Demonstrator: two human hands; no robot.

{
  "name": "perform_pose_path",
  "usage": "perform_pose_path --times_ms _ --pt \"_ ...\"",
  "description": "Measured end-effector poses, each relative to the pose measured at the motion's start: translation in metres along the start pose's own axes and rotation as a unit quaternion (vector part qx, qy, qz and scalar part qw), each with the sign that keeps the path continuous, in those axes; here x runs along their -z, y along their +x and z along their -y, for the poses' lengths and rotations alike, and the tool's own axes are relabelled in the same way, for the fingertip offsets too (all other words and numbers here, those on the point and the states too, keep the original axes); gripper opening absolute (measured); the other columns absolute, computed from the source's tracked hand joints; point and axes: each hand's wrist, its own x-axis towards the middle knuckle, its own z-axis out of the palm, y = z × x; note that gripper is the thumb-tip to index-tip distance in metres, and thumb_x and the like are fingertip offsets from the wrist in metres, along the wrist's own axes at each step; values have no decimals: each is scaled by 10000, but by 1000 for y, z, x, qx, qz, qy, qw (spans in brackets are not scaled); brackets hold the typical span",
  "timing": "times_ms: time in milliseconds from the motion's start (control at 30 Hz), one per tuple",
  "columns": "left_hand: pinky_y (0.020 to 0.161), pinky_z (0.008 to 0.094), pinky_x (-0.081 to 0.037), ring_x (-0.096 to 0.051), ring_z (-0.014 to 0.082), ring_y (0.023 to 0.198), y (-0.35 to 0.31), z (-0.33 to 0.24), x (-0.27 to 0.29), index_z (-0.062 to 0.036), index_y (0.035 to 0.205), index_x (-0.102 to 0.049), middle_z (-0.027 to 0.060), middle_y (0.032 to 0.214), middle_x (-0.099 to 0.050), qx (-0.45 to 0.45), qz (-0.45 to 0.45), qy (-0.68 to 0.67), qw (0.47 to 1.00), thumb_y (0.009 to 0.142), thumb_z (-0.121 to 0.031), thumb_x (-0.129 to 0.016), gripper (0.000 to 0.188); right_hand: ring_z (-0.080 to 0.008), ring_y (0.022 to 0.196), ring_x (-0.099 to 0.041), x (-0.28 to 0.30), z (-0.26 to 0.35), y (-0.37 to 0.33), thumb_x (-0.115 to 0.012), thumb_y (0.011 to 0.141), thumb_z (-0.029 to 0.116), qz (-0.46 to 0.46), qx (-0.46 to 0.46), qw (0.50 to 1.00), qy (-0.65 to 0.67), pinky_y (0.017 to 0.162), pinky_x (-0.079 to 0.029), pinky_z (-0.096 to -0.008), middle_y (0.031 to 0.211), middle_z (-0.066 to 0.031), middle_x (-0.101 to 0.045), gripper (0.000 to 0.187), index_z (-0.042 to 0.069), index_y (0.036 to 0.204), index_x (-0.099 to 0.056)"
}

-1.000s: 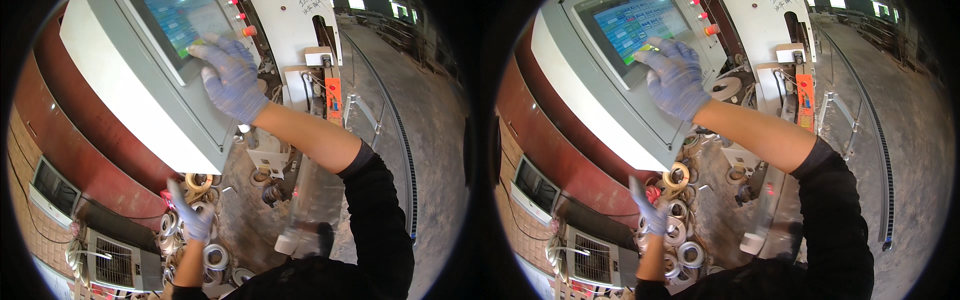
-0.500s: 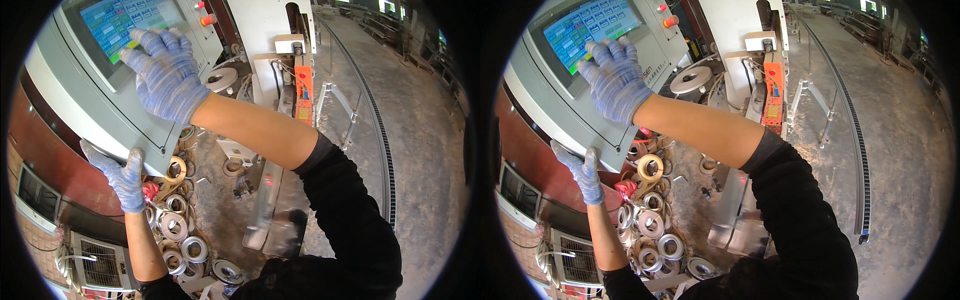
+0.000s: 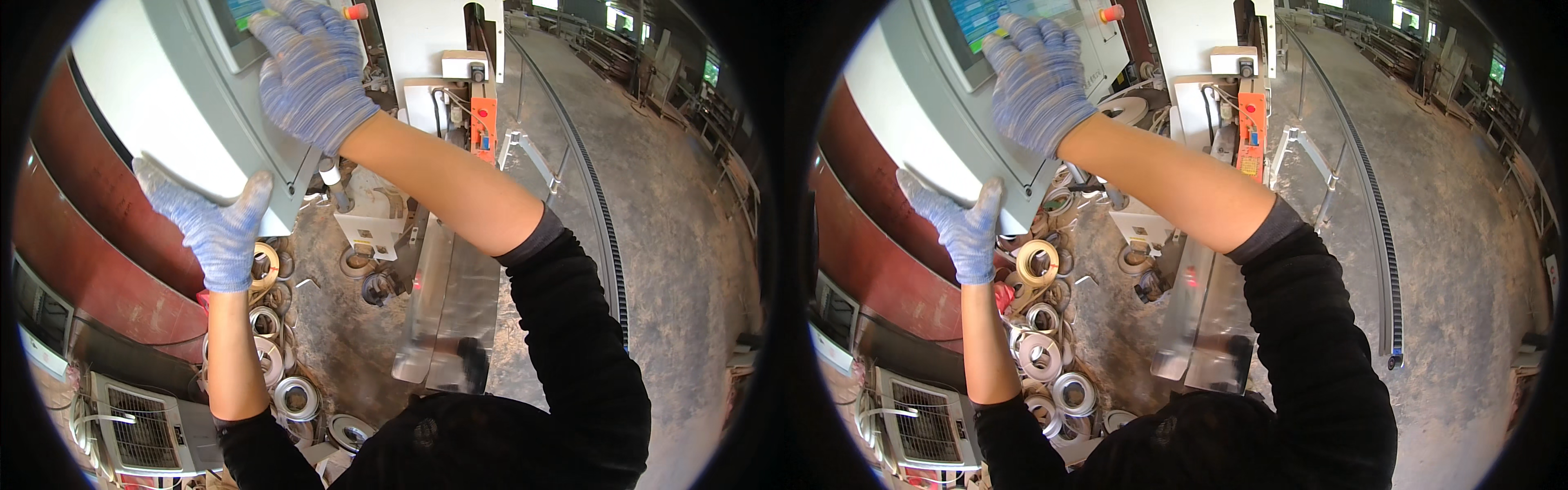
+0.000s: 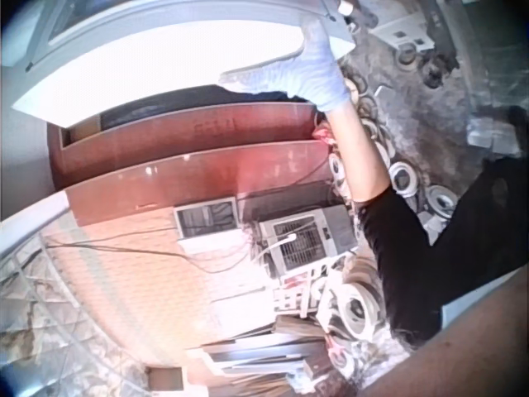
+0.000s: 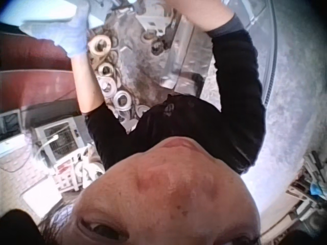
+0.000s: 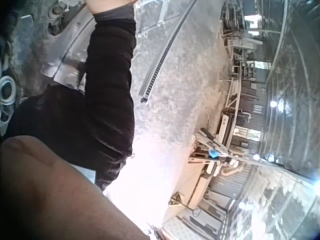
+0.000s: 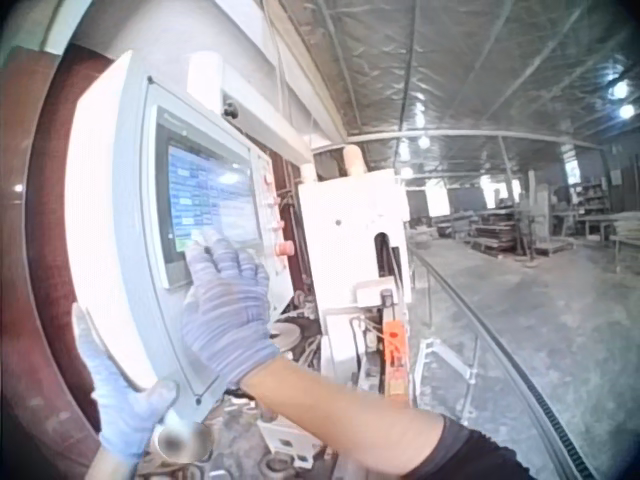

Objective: The person walks through a woodworking shop, picks up a roll of labels, and applies individual labels to several large flat panels on a workbench. The person then walks to a machine and interacts with its control panel.

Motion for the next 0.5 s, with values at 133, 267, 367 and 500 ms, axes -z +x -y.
perform_pose_path --times_ms 133,267,367,500 --pt "1092 419 -134 -153 351 1316 2 4 2 75 1374 -56 249 1402 -140 -6 -6 1 1000 499 -398 -831 1261 -335 1144 -415 11 5 5 -490 718 127 20 13 1000 -4 995 -287 -438 1259 -170 -452 453 29 1158 -540" --pt "1094 407 -138 -156 351 1316 4 22 7 82 1367 -59 247 1400 -155 -17 -8 10 1000 511 -360 -819 1227 -325 1144 -403 0 10 2 -518 714 121 3 44 999 -29 995 -256 -453 1262 -155 -446 434 67 1142 -561" --pt "1097 388 -135 -145 337 1325 7 47 12 76 1376 -35 239 1413 -139 16 -1 -63 998 524 -344 -823 1234 -304 1172 -377 -18 14 -2 -557 704 125 51 25 997 -56 1008 -206 -477 1289 -131 -424 445 113 1149 -574" --pt "1095 347 -147 -158 302 1329 5 78 12 76 1382 -8 237 1426 -131 121 33 -192 973 562 -323 -828 1226 -283 1222 -342 -35 18 -3 -572 706 150 43 76 994 -72 1036 -169 -483 1308 -121 -410 458 118 1163 -563"
